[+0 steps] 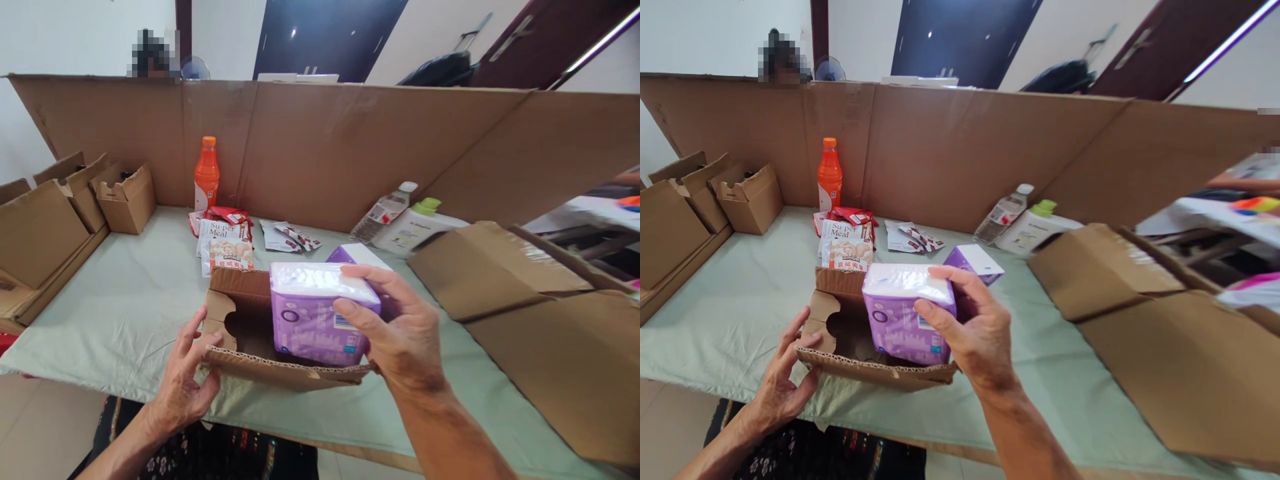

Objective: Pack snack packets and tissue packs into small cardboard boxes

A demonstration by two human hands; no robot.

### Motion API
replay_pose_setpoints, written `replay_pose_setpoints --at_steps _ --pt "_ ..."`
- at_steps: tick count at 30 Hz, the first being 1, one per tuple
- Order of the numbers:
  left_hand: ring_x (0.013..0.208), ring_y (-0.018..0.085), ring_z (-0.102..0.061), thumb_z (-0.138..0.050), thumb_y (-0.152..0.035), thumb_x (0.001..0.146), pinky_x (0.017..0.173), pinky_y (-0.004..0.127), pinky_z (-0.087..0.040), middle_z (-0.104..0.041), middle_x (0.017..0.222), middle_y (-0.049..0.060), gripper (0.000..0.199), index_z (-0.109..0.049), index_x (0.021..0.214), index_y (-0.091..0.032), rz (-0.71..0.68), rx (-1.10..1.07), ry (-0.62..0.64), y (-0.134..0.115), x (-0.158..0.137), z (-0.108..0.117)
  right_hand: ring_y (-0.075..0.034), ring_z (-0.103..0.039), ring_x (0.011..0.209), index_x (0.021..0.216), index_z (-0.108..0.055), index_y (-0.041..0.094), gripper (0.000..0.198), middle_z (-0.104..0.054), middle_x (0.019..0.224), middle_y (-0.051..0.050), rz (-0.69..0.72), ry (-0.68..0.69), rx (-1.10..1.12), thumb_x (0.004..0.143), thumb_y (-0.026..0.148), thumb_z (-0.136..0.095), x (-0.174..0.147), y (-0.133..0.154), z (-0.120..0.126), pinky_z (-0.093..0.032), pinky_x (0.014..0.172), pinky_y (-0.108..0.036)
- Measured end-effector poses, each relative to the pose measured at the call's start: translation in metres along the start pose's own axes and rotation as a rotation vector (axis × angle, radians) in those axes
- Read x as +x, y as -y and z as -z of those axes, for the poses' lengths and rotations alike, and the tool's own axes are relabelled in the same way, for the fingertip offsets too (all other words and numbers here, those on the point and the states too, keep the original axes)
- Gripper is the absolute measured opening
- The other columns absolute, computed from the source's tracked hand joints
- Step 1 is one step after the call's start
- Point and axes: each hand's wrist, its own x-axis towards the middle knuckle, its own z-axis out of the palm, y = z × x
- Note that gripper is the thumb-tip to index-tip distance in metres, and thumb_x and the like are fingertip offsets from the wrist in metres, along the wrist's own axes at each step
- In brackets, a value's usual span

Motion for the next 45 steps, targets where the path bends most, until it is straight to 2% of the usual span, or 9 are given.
replay_pose_setpoints --at_steps 3,8,11,17,23,32,36,41,45 --pt "0.153 0.033 -0.046 -0.055 -0.001 0.085 0.115 0.054 -0.054 -0.039 0.17 0.016 0.059 -0.057 0.138 -0.025 0.006 0.0 0.008 -0.0007 0.0001 0.0001 -0.017 -0.065 0.068 0.101 -0.077 0.028 0.039 -0.074 0.085 0.0 0.05 0.065 -0.041 0.07 0.046 -0.091 -0.0001 -0.002 0.0019 -0.054 0.057 -0.028" --pt "0.151 0.033 -0.049 -0.055 -0.001 0.086 0.113 0.053 -0.057 -0.04 0.169 0.017 0.058 -0.056 0.138 -0.025 -0.01 0.006 -0.004 -0.0005 0.0004 0.0007 -0.024 -0.074 0.097 0.105 -0.079 0.028 0.04 -0.079 0.111 -0.005 0.136 0.307 -0.195 0.072 0.049 -0.09 -0.0016 0.0007 0.0062 -0.061 0.082 -0.032" --pt "0.152 0.033 -0.048 -0.054 0.0 0.086 0.113 0.054 -0.056 -0.04 0.169 0.017 0.059 -0.055 0.14 -0.025 -0.026 0.005 -0.003 -0.0003 0.0002 0.0008 -0.026 -0.074 0.102 0.105 -0.079 0.027 0.041 -0.079 0.114 -0.005 0.141 0.402 -0.262 0.073 0.051 -0.089 -0.0009 0.005 0.0062 -0.061 0.087 -0.035" --pt "0.152 0.033 -0.047 -0.053 0.0 0.087 0.113 0.053 -0.056 -0.038 0.169 0.018 0.057 -0.055 0.139 -0.024 -0.013 -0.005 -0.004 -0.0009 0.0 0.0001 -0.024 -0.075 0.096 0.105 -0.078 0.026 0.042 -0.08 0.109 -0.004 0.127 0.373 -0.231 0.074 0.052 -0.088 0.0024 0.0057 0.0029 -0.061 0.084 -0.033" --pt "0.151 0.033 -0.048 -0.054 0.0 0.085 0.112 0.054 -0.056 -0.04 0.169 0.018 0.059 -0.056 0.139 -0.024 -0.02 0.0 -0.001 -0.0001 0.0008 0.0007 -0.024 -0.075 0.101 0.106 -0.079 0.028 0.04 -0.08 0.112 -0.004 0.128 0.447 -0.205 0.073 0.047 -0.09 0.0036 0.0037 0.0038 -0.061 0.087 -0.034" --pt "0.151 0.034 -0.049 -0.054 -0.001 0.085 0.111 0.052 -0.057 -0.038 0.17 0.017 0.06 -0.054 0.139 -0.025 -0.014 -0.003 0.012 0.0008 0.001 0.0005 -0.023 -0.076 0.095 0.102 -0.078 0.025 0.042 -0.081 0.112 -0.007 0.076 0.301 -0.093 0.071 0.052 -0.091 0.0031 -0.0012 0.0006 -0.061 0.081 -0.031" --pt "0.152 0.034 -0.047 -0.054 0.0 0.084 0.113 0.052 -0.056 -0.037 0.17 0.016 0.061 -0.054 0.14 -0.026 -0.014 -0.008 0.009 -0.0004 0.0015 0.0018 -0.024 -0.077 0.092 0.1 -0.077 0.025 0.044 -0.081 0.111 -0.008 0.07 0.282 -0.073 0.071 0.056 -0.091 0.0002 -0.0024 0.001 -0.062 0.078 -0.032" --pt "0.152 0.033 -0.047 -0.054 0.0 0.085 0.113 0.052 -0.056 -0.037 0.17 0.017 0.059 -0.055 0.139 -0.024 -0.02 -0.002 0.019 -0.0014 0.002 0.0021 -0.024 -0.076 0.097 0.102 -0.077 0.025 0.043 -0.081 0.114 -0.008 0.075 0.333 -0.093 0.072 0.054 -0.091 0.0001 -0.0024 0.0038 -0.062 0.081 -0.032" --pt "0.152 0.033 -0.047 -0.054 0.0 0.085 0.112 0.055 -0.055 -0.038 0.17 0.016 0.062 -0.053 0.142 -0.026 -0.017 -0.011 0.01 0.0 0.0009 0.001 -0.026 -0.076 0.104 0.102 -0.078 0.027 0.042 -0.08 0.118 -0.008 0.111 0.477 -0.186 0.071 0.052 -0.091 -0.0006 0.0026 0.0031 -0.062 0.088 -0.035"
